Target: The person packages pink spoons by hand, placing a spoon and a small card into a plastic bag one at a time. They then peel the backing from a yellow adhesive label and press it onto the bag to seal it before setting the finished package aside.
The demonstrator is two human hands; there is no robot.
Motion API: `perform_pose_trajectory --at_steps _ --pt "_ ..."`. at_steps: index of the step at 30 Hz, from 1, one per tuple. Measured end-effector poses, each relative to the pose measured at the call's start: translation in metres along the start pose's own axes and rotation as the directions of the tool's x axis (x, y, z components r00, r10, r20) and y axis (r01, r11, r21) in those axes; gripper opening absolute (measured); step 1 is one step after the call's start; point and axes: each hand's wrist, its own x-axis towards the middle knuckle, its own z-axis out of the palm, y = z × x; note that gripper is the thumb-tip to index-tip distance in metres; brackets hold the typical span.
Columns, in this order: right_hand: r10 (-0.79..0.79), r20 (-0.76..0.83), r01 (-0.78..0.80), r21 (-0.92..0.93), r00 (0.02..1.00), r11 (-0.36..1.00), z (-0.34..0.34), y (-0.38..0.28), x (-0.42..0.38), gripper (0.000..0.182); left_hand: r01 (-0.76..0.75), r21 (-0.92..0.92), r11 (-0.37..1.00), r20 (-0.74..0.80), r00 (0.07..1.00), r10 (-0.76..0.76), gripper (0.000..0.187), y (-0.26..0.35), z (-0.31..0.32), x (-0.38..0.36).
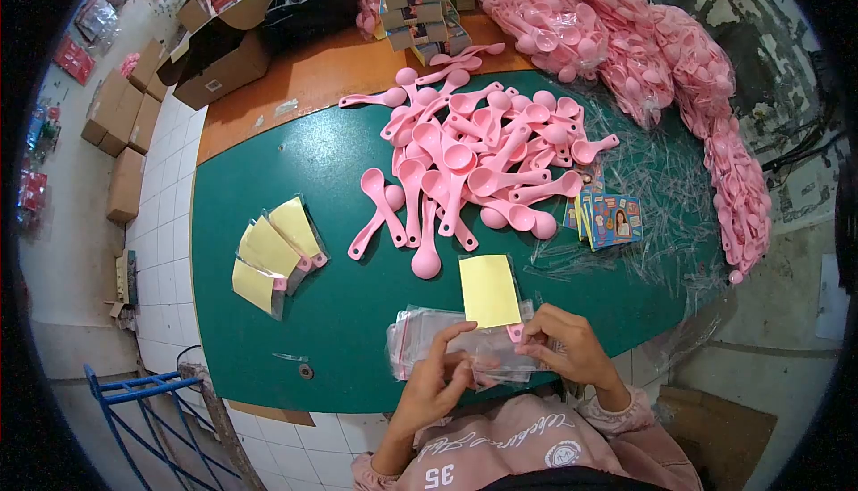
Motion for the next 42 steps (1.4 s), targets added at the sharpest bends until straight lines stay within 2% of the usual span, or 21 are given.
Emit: perform_pose_trajectory --at_steps 1,2,4,6,9,11,15,18,19,23,26,29,31,33,35,37,38,39,40,41,42 --pt "-0.022 0.002 0.022 0.032 1.0 0.999 0.0 0.002 -0.001 0.015 -0.082 0.291 0.953 -0.026 0.995 0.094 0.03 0.003 0.003 0.002" --pt "-0.045 0.005 0.044 0.065 0.999 0.997 0.001 0.005 -0.001 0.016 -0.145 0.558 0.817 -0.024 0.981 0.19 0.03 0.004 0.006 0.004" --pt "-0.005 -0.01 0.006 0.098 1.0 0.995 0.001 0.01 -0.003 0.014 -0.182 0.577 0.797 -0.019 0.972 0.236 0.028 -0.005 0.005 0.008" --pt "0.038 -0.031 -0.034 0.129 0.999 0.991 0.004 0.016 -0.003 0.013 -0.151 0.76 0.632 -0.062 0.952 0.301 0.02 -0.004 0.006 0.01" --pt "0.027 -0.09 -0.004 0.252 0.996 0.968 0.01 0.02 -0.003 0.011 -0.158 0.714 0.683 -0.123 0.931 0.343 0.013 -0.007 0.008 0.013" --pt "0.303 0.045 -0.277 0.55 0.952 0.788 0.013 0.019 -0.004 0.013 -0.166 0.693 0.701 -0.133 0.927 0.351 0.014 -0.01 0.008 0.013" --pt "0.35 -0.06 -0.266 0.534 0.935 0.802 0.021 0.012 -0.001 0.016 -0.122 0.64 0.759 -0.196 0.929 0.315 0.013 -0.011 0.008 0.014" --pt "0.388 -0.112 -0.294 0.473 0.915 0.83 0.022 0.01 0.001 0.018 -0.071 0.566 0.821 -0.256 0.932 0.257 0.014 -0.012 0.01 0.016" --pt "0.383 -0.152 -0.308 0.365 0.911 0.878 0.021 0.01 0.0 0.02 -0.044 0.51 0.859 -0.302 0.926 0.227 0.015 -0.012 0.012 0.016" --pt "0.317 -0.229 -0.291 0.142 0.92 0.946 0.022 0.007 0.0 0.022 -0.096 0.465 0.88 -0.354 0.891 0.285 0.015 -0.02 0.011 0.017" --pt "0.262 -0.262 -0.229 0.149 0.929 0.962 0.025 0.009 -0.001 0.019 -0.071 0.536 0.842 -0.313 0.909 0.276 0.014 -0.022 0.009 0.016" --pt "0.227 -0.225 -0.202 0.128 0.948 0.971 0.023 0.011 -0.001 0.02 -0.088 0.491 0.867 -0.3 0.917 0.264 0.017 -0.019 0.011 0.017" --pt "0.233 -0.203 -0.215 0.11 0.951 0.97 0.019 0.004 0.0 0.021 -0.112 0.606 0.788 -0.261 0.907 0.33 0.03 -0.011 0.015 0.018" --pt "0.238 -0.184 -0.225 0.089 0.954 0.97 0.007 -0.004 0.001 0.022 -0.111 0.602 0.79 -0.242 0.918 0.313 0.036 -0.004 0.016 0.015" --pt "0.078 -0.077 -0.089 -0.154 0.994 0.984 -0.024 -0.006 -0.001 0.017 -0.108 0.599 0.794 -0.223 0.929 0.295 0.043 0.01 0.014 0.006" --pt "-0.074 0.098 0.091 -0.18 0.992 0.979 -0.079 -0.019 -0.009 0.012 -0.195 0.65 0.735 -0.235 0.868 0.438 0.046 0.029 0.004 -0.007" --pt "-0.284 0.182 0.309 -0.126 0.941 0.943 -0.115 -0.018 -0.012 0.017 -0.282 0.7 0.656 -0.213 0.795 0.569 0.049 0.037 -0.01 -0.012" --pt "-0.504 0.07 0.479 0.223 0.861 0.849 -0.144 0.002 -0.019 0.03 -0.236 0.664 0.709 -0.353 0.737 0.576 0.046 0.049 -0.016 -0.02" --pt "-0.507 0.067 0.483 0.22 0.859 0.847 -0.162 0.015 -0.017 0.03 -0.23 0.684 0.693 -0.412 0.661 0.627 0.045 0.06 -0.028 -0.025" --pt "-0.318 0.023 0.319 -0.086 0.948 0.944 -0.178 0.026 -0.015 0.026 -0.146 0.71 0.689 -0.481 0.614 0.626 0.046 0.067 -0.045 -0.031" --pt "-0.133 -0.081 0.094 -0.371 0.988 0.924 -0.194 0.036 -0.011 0.024 -0.103 0.718 0.689 -0.539 0.544 0.643 0.043 0.072 -0.063 -0.033"
